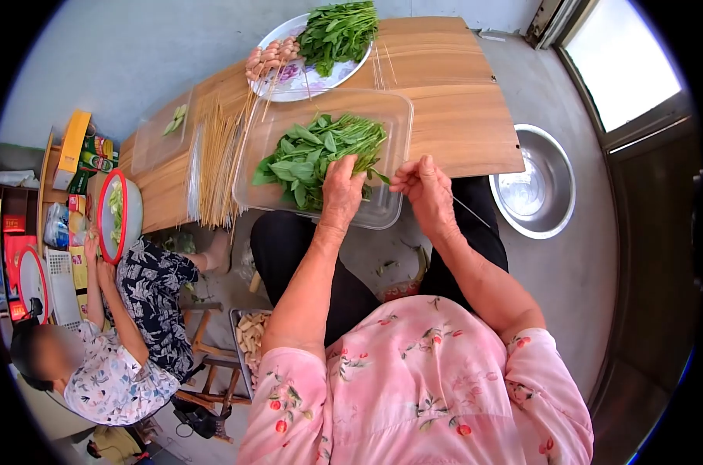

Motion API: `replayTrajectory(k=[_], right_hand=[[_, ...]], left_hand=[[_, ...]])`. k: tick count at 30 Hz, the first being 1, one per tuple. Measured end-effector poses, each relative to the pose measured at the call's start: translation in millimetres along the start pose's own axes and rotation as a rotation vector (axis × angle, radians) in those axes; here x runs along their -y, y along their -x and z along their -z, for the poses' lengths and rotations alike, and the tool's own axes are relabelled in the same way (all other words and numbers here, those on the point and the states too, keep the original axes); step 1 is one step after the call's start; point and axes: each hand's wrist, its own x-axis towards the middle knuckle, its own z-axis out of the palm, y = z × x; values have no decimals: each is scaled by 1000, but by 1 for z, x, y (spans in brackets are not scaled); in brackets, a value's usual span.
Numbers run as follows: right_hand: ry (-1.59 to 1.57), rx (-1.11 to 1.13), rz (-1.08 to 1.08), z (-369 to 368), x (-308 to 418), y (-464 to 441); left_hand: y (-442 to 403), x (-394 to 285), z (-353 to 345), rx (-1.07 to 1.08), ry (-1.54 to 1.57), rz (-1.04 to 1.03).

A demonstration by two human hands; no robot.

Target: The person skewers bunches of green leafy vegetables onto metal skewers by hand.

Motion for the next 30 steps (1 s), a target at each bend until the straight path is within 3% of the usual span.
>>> replayTrajectory(k=[4,6,10,19,23,25,30], right_hand=[[-40,65,-51,-12,-21,-7],[1,62,-187,-15,-30,-10],[278,70,-209,-22,-38,-13],[544,53,-179,-31,-41,-11],[494,101,-96,-34,-36,-3],[187,-36,-47,-37,-34,4],[80,-8,-20,-46,-30,2]], left_hand=[[0,9,5,-12,285,162],[-1,9,12,17,389,207],[-7,-7,31,-123,914,366],[-22,8,85,-316,1170,319],[-13,29,80,-300,1222,335],[-8,30,76,-318,1279,381],[-1,27,69,-329,1397,490]])
